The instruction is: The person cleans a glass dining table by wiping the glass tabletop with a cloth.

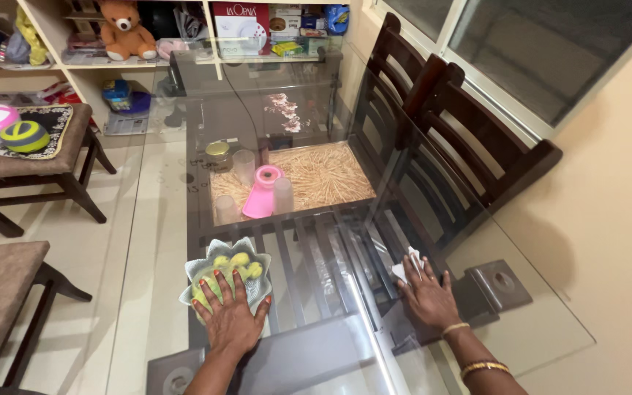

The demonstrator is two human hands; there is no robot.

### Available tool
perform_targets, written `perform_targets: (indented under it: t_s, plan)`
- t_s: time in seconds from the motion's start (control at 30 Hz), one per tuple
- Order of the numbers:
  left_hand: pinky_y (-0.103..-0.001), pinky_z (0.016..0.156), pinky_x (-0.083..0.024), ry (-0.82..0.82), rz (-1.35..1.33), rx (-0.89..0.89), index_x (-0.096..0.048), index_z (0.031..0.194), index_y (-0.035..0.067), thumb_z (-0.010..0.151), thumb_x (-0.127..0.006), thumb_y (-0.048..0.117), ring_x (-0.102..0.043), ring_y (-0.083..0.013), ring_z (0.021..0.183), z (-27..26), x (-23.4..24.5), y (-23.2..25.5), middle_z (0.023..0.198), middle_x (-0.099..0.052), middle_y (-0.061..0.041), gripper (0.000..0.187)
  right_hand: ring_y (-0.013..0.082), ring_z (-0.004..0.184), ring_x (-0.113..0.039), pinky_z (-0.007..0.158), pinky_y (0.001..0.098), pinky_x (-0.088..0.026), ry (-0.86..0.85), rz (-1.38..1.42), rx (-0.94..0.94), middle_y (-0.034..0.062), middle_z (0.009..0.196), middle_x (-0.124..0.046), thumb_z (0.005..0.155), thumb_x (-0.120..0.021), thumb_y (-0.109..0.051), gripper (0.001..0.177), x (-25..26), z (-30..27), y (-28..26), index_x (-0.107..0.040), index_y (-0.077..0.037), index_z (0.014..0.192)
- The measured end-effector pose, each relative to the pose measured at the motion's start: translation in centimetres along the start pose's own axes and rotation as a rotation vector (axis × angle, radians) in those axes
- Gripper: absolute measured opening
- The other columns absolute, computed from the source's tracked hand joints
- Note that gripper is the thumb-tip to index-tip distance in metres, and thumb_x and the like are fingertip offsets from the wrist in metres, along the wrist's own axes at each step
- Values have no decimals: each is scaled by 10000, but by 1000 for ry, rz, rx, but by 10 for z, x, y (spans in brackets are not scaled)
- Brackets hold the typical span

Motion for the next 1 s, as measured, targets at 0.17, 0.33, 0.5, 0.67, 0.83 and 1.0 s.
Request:
perform_targets:
  t_s: [0.17,0.33,0.5,0.67,0.83,1.0]
  plan:
    - [-674,1178,-1,-3,30,33,-62,1635,146,947,-392,706,113,-498,1527,12,7,10,1697,43,-202,947,230,1578,-79,1240,607,-38,26,102,1,-50,1720,-82,999,-258,-635,744,12,76,-31,-120,-263,1629]
    - [-669,1176,-17,-34,70,70,-42,1631,192,946,-361,704,92,-457,1540,7,12,11,1700,42,-146,914,254,1584,-108,1239,610,-41,2,98,189,23,1729,-71,1013,-235,-602,760,30,127,-130,-153,-167,1632]
    - [-659,1190,-33,-58,123,91,-64,1631,213,976,-336,678,37,-448,1546,5,10,6,1703,1,-137,849,343,1565,-72,1204,628,10,68,222,480,102,1699,-94,1033,-274,-531,735,38,128,-254,-210,-76,1607]
    - [-653,1184,-59,-10,159,99,-82,1626,232,967,-361,647,-10,-441,1537,7,2,-2,1696,-25,-128,828,311,1559,-142,1203,635,-5,-15,314,746,76,1681,-212,1036,-362,-428,644,44,79,-332,-284,-125,1599]
    - [-644,1195,-112,66,198,107,-104,1625,265,935,-372,687,-75,-417,1553,10,-7,-11,1700,-68,-107,852,248,1573,-224,1228,675,-46,-45,242,912,-2,1685,-281,1048,-373,-358,567,58,70,-331,-343,-220,1597]
    - [-686,1163,-73,-122,300,177,-17,1611,306,934,-304,750,-25,-403,1531,21,-17,-25,1693,7,-101,859,251,1545,-185,1208,679,-1,-51,213,706,-10,1685,-199,1036,-338,-374,594,58,131,-287,-269,-195,1598]
Point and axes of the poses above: each hand's wrist, its own z-axis towards the middle knuckle, its own x-axis out of the back of the hand, y = z × x, the point moved 7 cm from there along z, towards the middle knuckle
